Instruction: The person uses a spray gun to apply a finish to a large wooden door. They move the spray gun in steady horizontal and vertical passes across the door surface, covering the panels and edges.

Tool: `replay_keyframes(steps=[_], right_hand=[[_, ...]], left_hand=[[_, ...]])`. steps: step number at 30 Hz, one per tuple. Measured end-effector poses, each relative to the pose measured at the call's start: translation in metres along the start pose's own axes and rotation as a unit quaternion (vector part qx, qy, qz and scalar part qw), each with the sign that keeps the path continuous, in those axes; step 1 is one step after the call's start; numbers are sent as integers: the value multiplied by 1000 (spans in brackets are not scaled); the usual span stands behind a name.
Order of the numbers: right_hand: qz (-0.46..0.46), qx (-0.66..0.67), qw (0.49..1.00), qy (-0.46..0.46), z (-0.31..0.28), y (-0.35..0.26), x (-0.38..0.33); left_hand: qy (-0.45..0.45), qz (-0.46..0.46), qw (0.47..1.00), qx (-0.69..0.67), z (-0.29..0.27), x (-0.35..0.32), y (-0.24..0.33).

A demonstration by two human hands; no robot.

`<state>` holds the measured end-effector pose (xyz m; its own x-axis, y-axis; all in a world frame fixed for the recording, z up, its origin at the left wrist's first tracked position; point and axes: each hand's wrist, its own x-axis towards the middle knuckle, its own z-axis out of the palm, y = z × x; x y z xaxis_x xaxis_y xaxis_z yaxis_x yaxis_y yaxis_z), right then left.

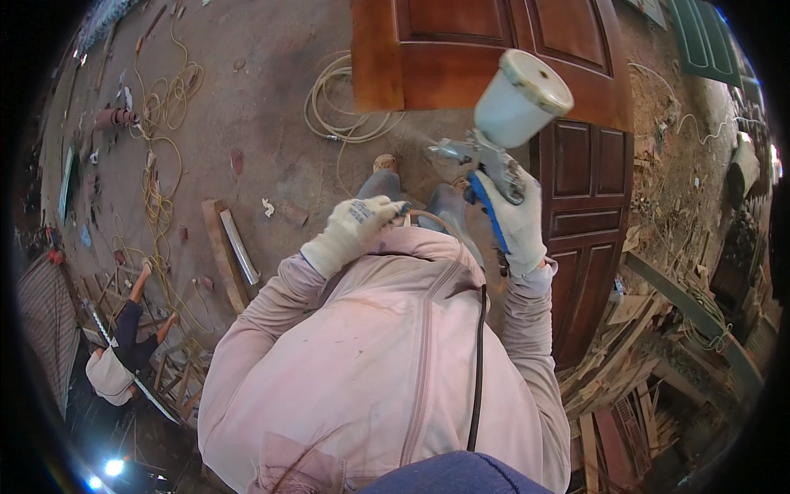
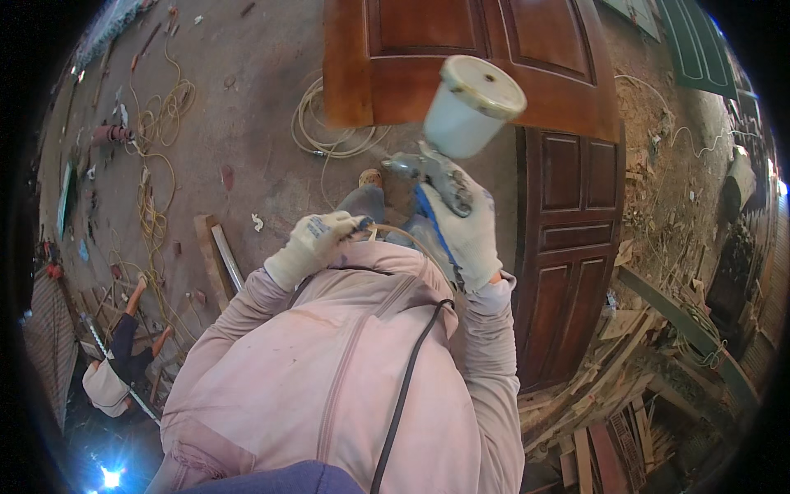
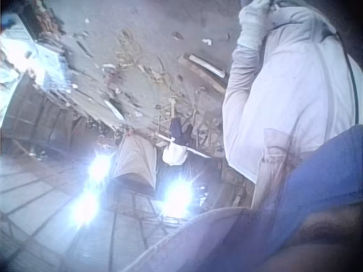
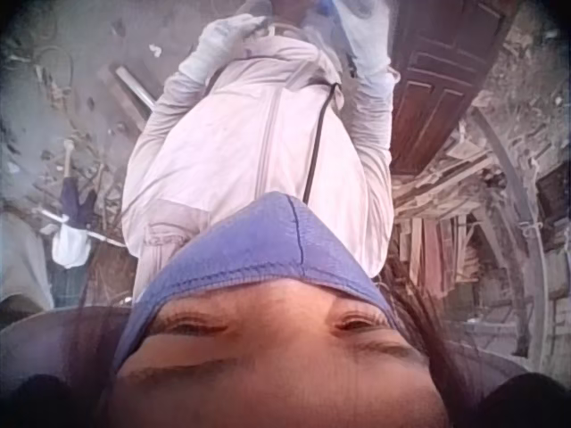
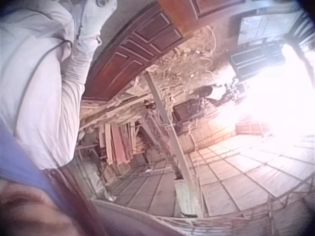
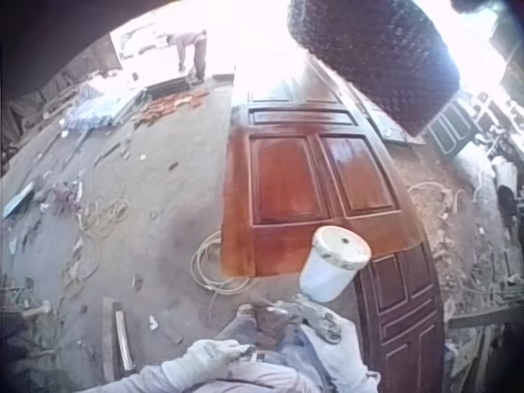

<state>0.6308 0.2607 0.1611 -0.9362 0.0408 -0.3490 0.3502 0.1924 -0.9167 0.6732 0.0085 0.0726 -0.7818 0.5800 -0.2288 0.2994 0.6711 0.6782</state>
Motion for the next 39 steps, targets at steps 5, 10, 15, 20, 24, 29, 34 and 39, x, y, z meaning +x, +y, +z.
replay_keyframes(steps=[5, 10, 15, 20, 24, 29, 34, 39], right_hand=[[-10, -9, 988, 154, -42, -8, -24], [-98, -138, 959, 226, -67, -18, -39], [-63, -55, 984, 155, -41, -20, -42], [106, 37, 993, 48, -34, -24, -45], [60, 14, 992, 114, -61, -14, -31], [11, -52, 964, 261, -130, 0, -30], [-99, -189, 916, 341, -198, 6, -26], [-119, -268, 867, 403, -216, 9, -20]], left_hand=[[-19, 46, 997, -58, 7, 5, 17], [-43, 51, 996, -63, 4, 14, 18], [-67, 53, 995, -59, 3, 19, 18], [-76, 54, 989, -115, 1, 25, 21], [-88, 55, 983, -149, -1, 34, 26], [-132, 44, 974, -177, 5, 50, 41], [-86, 86, 970, -210, 21, 68, 52], [-108, 11, 963, -248, 34, 79, 31]])
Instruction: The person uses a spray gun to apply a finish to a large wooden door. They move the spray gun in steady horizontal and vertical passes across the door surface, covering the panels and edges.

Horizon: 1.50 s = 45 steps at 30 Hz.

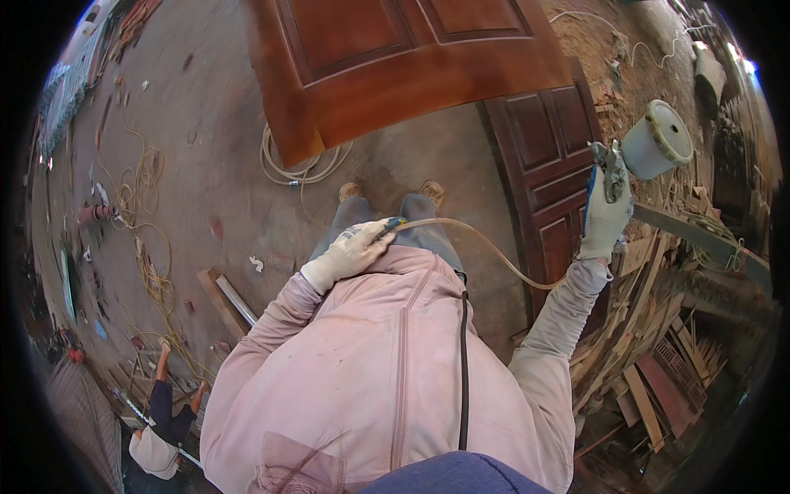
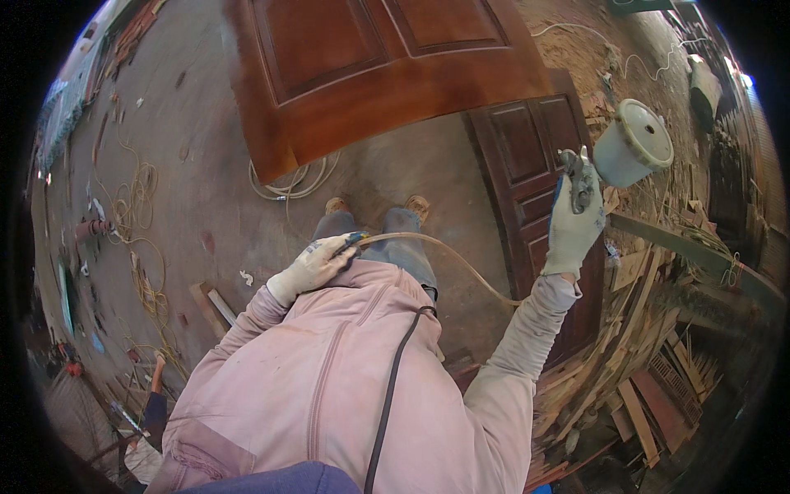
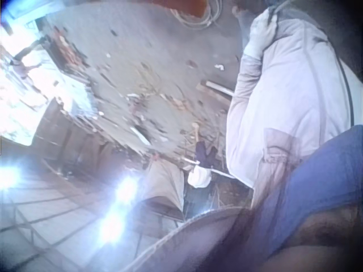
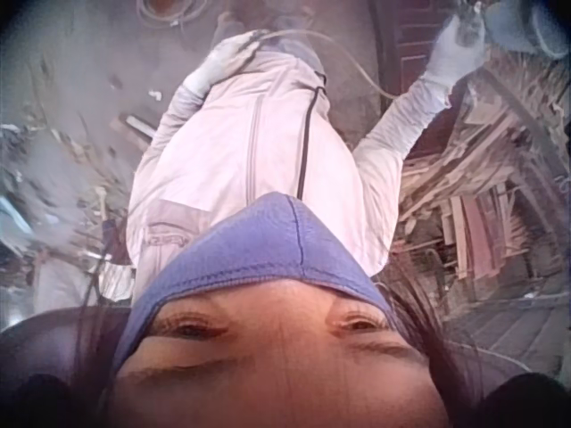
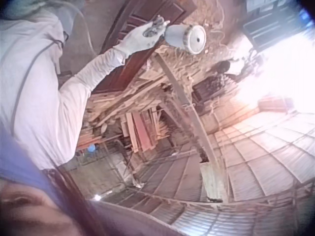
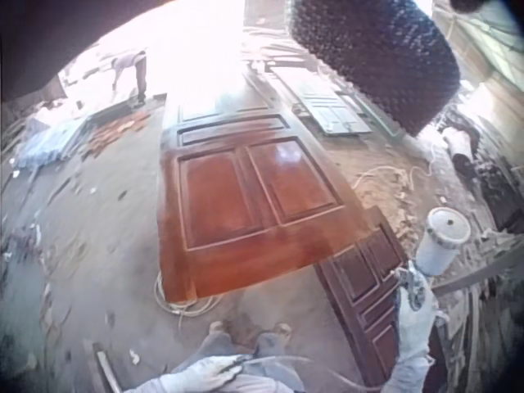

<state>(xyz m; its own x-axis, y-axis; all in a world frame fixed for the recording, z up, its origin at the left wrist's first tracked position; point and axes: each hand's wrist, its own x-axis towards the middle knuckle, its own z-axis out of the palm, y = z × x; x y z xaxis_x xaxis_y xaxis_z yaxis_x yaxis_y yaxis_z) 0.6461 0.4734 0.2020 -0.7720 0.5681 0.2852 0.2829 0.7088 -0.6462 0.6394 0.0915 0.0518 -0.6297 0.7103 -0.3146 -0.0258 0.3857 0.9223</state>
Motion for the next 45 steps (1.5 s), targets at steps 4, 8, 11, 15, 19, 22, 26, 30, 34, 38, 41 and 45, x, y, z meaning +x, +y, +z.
replay_keyframes(steps=[4, 8, 11, 15, 19, 22, 26, 30, 34, 38, 41, 45], right_hand=[[43, 69, 993, -89, 5, -26, -20], [308, 211, 906, -199, 6, -43, -38], [203, 253, 913, -246, 2, -29, -27], [207, 170, 955, -130, -5, 15, 14], [142, 104, 983, -49, -26, 56, 64], [69, 31, 997, -5, -38, 73, 87], [26, -37, 999, -15, -42, 76, 97], [19, 104, 987, -124, -35, 66, 81], [190, 261, 899, -297, -31, 59, 62], [209, 275, 909, -234, -20, 63, 70], [154, 214, 953, -151, -19, 69, 95], [21, 96, 992, -77, -20, 64, 108]], left_hand=[[16, 3, 1000, -19, -5, 2, -15], [-31, -34, 997, -61, -5, 13, -10], [-19, -14, 999, -47, 2, 24, 6], [-44, 12, 998, -44, 15, 45, 30], [-58, 27, 998, 9, 39, 69, 50], [-36, 38, 999, -6, 62, 86, 57], [21, 50, 999, 1, 90, 93, 67], [51, 33, 998, 0, 109, 98, 76], [80, 53, 995, 35, 119, 104, 87], [24, -41, 999, -4, 111, 103, 95], [28, -40, 999, -18, 101, 101, 99], [-2, -42, 999, -1, 81, 101, 96]])
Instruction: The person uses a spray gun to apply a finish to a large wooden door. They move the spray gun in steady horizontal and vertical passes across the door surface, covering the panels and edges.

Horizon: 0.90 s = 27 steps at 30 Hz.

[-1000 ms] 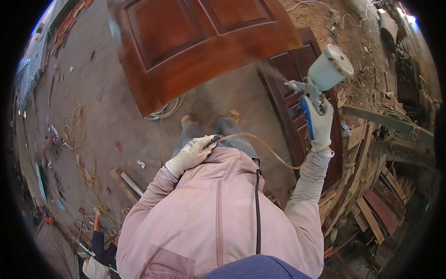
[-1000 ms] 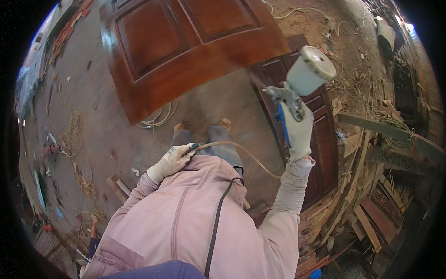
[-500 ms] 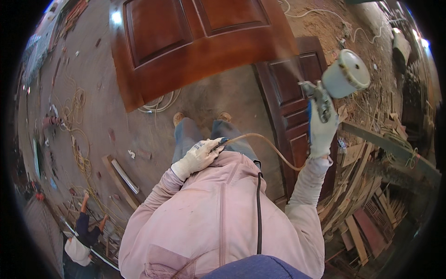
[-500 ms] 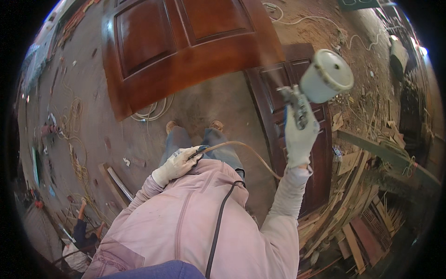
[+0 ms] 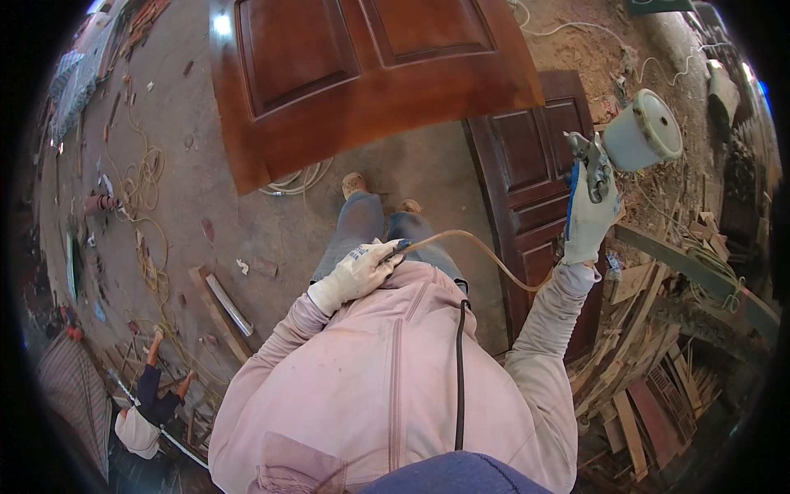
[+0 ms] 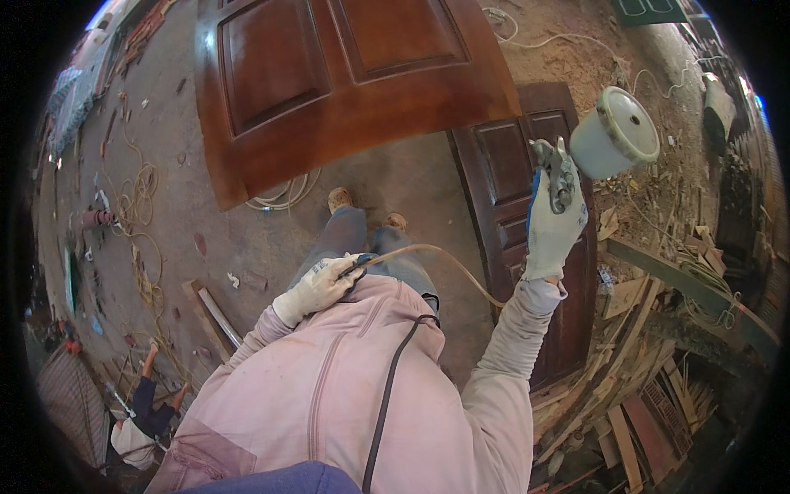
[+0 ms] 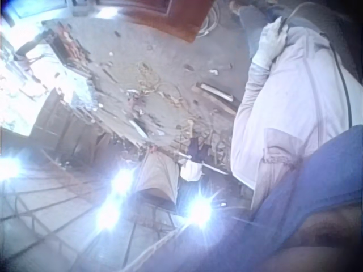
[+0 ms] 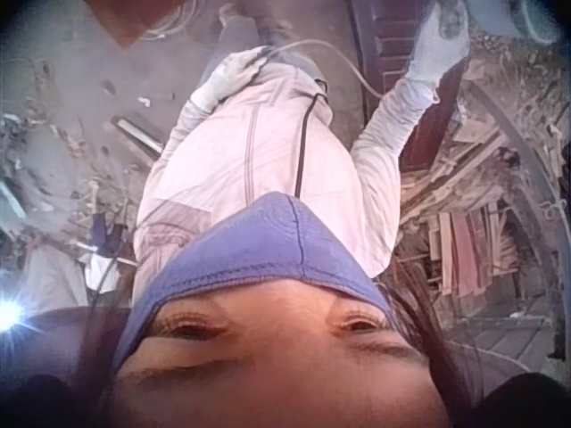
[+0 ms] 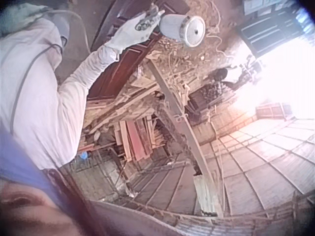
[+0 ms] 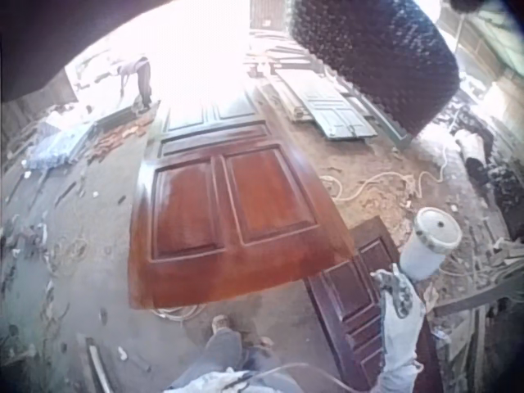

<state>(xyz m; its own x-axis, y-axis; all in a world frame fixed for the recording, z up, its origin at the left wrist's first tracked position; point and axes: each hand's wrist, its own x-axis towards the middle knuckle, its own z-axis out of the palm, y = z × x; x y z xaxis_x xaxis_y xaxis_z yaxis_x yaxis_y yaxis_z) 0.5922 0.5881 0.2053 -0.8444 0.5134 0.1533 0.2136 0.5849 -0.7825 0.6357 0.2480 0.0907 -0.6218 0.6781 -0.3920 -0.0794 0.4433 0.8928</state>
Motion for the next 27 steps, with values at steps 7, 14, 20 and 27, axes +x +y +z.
replay_keyframes(steps=[7, 14, 20, 27], right_hand=[[52, 148, 977, -143, 49, -42, -46], [202, 206, 936, -201, 83, -55, -47], [108, 107, 988, 17, 70, -34, -5], [-35, -52, 992, 108, 61, -39, -15]], left_hand=[[0, 70, 997, 33, -34, 6, -10], [-62, 27, 997, 24, -69, 10, -15], [-68, 64, 995, 38, -88, 15, -29], [-102, 75, 991, 41, -97, 27, -33]])
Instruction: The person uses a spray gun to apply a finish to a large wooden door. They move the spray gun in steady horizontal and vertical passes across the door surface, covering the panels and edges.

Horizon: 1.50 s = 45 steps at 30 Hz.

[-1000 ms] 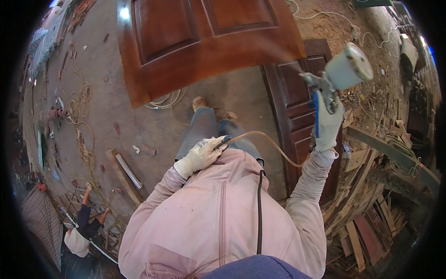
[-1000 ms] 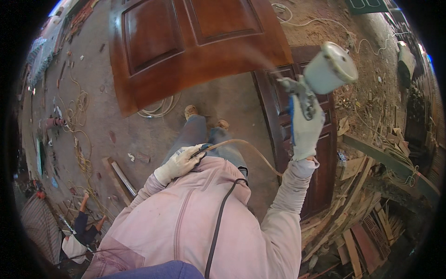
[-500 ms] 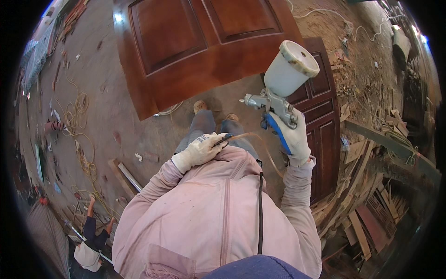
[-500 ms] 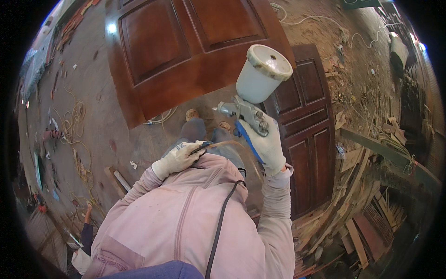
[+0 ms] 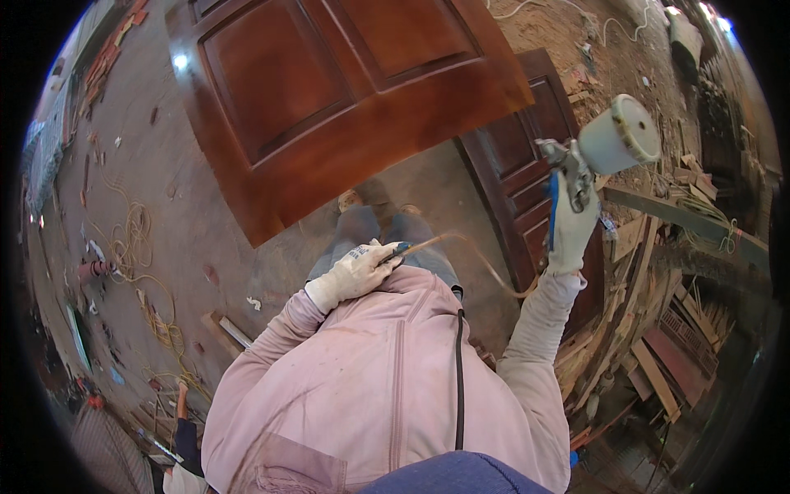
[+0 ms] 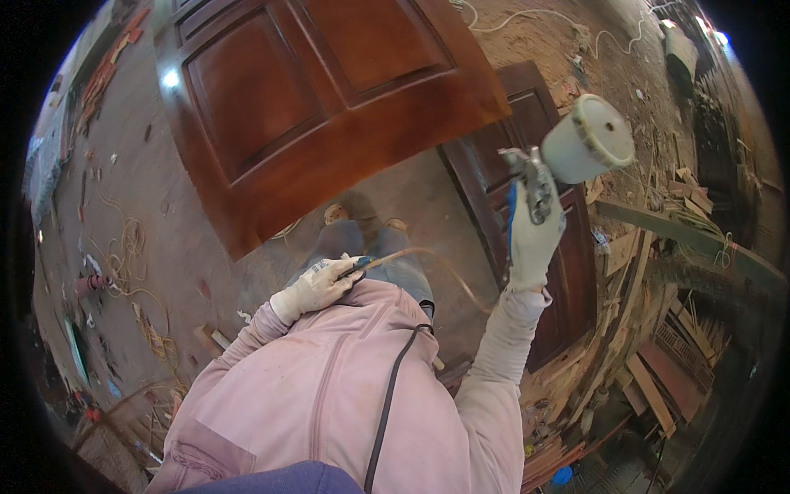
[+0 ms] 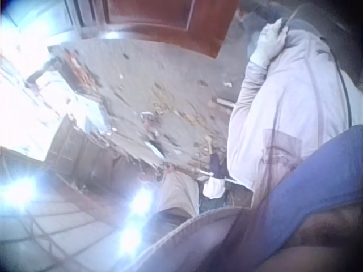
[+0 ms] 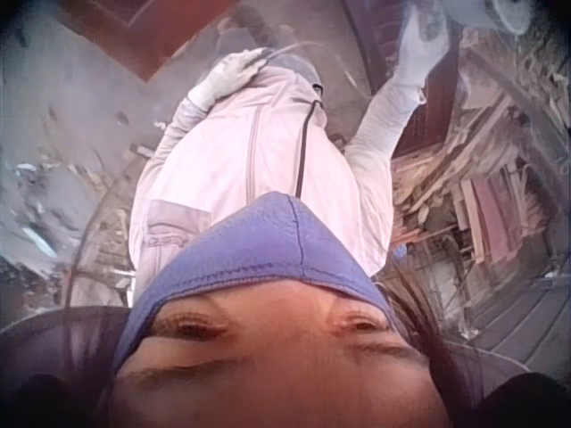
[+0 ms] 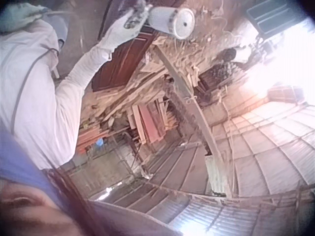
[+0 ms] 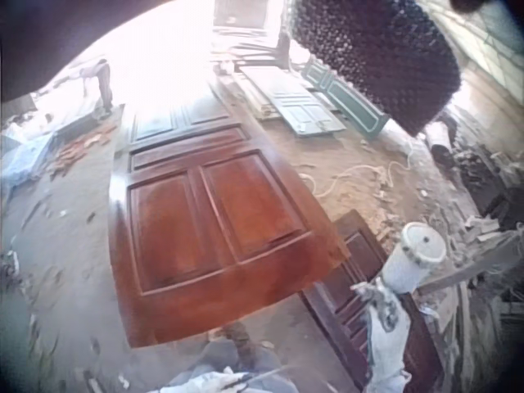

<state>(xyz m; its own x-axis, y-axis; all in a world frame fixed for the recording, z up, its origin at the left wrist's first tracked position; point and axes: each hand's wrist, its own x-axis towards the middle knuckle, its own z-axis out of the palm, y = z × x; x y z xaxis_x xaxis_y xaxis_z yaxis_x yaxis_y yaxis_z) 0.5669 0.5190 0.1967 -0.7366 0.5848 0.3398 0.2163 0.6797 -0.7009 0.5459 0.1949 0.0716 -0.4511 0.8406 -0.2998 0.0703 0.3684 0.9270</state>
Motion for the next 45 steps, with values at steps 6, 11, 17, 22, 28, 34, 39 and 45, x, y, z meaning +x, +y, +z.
replay_keyframes(steps=[6, 11, 17, 22, 28, 34, 39, 45], right_hand=[[297, 117, 946, -56, -44, -1, -14], [163, -4, 986, -17, -66, 30, 20], [295, 66, 929, -214, -126, 72, 74], [128, 13, 940, -316, -137, 124, 190], [-20, 98, 943, -317, -127, 147, 281], [-154, -86, 841, -511, -162, 127, 302], [-260, -33, 818, -512, -136, 130, 325], [-199, 15, 863, -465, -46, 133, 388]], left_hand=[[-58, -14, 998, 13, 0, 27, 8], [-66, -13, 997, 41, 11, 56, 22], [-19, 15, 999, 27, 61, 122, 64], [77, 66, 991, 92, 123, 208, 124], [226, 54, 971, 55, 168, 263, 158], [223, 172, 935, 214, 191, 290, 159], [230, 90, 958, 148, 202, 310, 165], [260, 100, 945, 170, 202, 314, 169]])
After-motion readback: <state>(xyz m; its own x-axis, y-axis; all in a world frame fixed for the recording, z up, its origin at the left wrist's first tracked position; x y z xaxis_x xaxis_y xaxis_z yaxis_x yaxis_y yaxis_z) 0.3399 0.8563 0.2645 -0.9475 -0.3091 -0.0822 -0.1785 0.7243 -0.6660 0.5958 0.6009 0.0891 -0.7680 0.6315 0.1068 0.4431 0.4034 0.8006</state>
